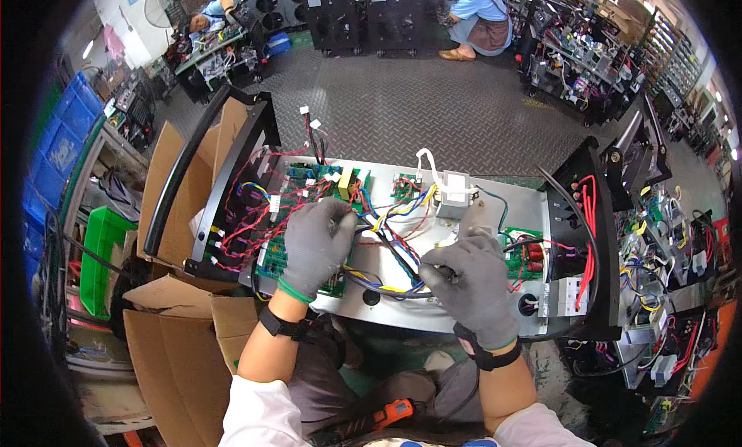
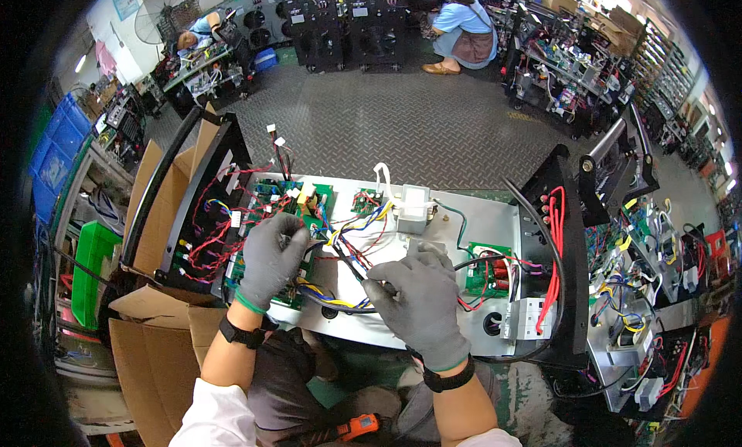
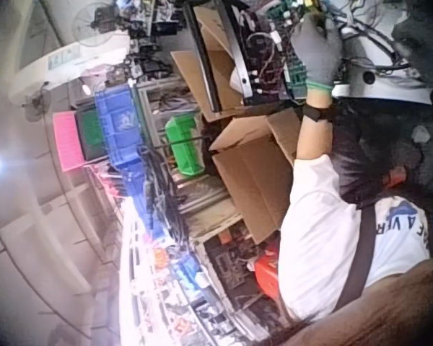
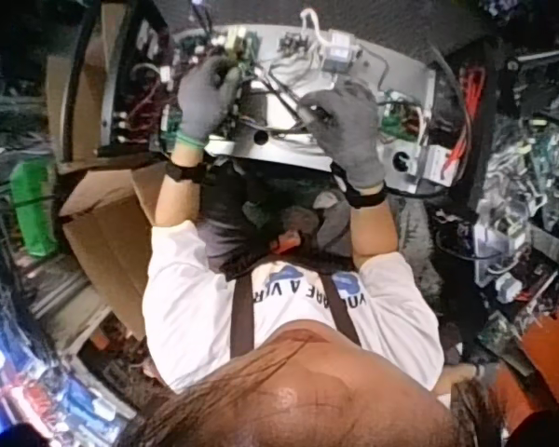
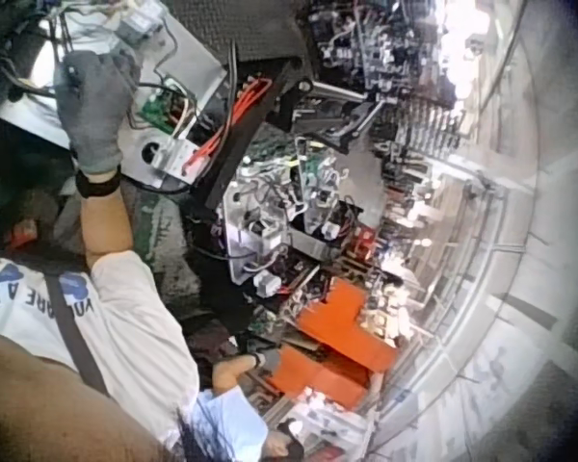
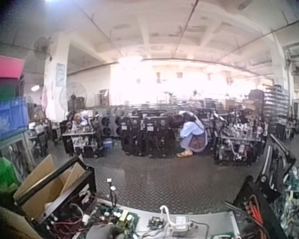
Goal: Installing and connecting wiring to circuit boards within industrial inverter units.
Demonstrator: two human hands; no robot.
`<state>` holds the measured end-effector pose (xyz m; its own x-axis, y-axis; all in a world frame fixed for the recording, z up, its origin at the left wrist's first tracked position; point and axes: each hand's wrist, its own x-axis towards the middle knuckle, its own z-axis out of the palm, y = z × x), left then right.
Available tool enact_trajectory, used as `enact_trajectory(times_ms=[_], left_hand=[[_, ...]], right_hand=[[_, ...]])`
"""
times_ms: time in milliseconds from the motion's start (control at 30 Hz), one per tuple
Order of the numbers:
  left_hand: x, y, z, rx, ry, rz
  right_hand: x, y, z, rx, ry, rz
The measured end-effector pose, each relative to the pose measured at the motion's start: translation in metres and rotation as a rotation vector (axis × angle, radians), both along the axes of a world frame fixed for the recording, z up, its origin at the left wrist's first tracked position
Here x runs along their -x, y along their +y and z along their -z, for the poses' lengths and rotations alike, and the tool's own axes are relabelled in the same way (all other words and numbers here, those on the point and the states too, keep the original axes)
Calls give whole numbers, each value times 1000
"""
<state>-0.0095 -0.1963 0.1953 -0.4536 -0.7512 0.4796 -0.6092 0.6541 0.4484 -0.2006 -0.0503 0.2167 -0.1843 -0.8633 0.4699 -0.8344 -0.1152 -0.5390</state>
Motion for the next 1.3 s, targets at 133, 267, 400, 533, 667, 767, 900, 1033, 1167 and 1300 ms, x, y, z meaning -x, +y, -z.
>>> enact_trajectory(times_ms=[133,267,400,533,667,767,900,1033,1167,1300], left_hand=[[-12,-10,-6,-493,269,-28],[-19,-20,-11,-658,636,87],[-16,-23,-13,-775,635,34],[-20,-20,-10,-798,732,99],[-23,-21,-3,-931,777,124],[-22,-23,5,-792,721,94],[-28,-22,10,-740,665,89],[-31,-20,11,-681,528,36],[-31,-20,11,-610,403,10],[-31,-19,7,-621,375,2]], right_hand=[[-2,-1,-1,-15,14,-17],[-2,-4,-2,8,44,-12],[-5,-5,-4,-9,76,-11],[-8,-6,-5,-42,43,-1],[-10,-8,-4,-27,119,-8],[-12,-7,-9,-59,134,-18],[-26,-7,-37,-162,-16,52],[-41,-17,-82,-173,-13,112],[-42,-48,-108,-150,247,17],[-28,-88,-108,-351,393,-81]])
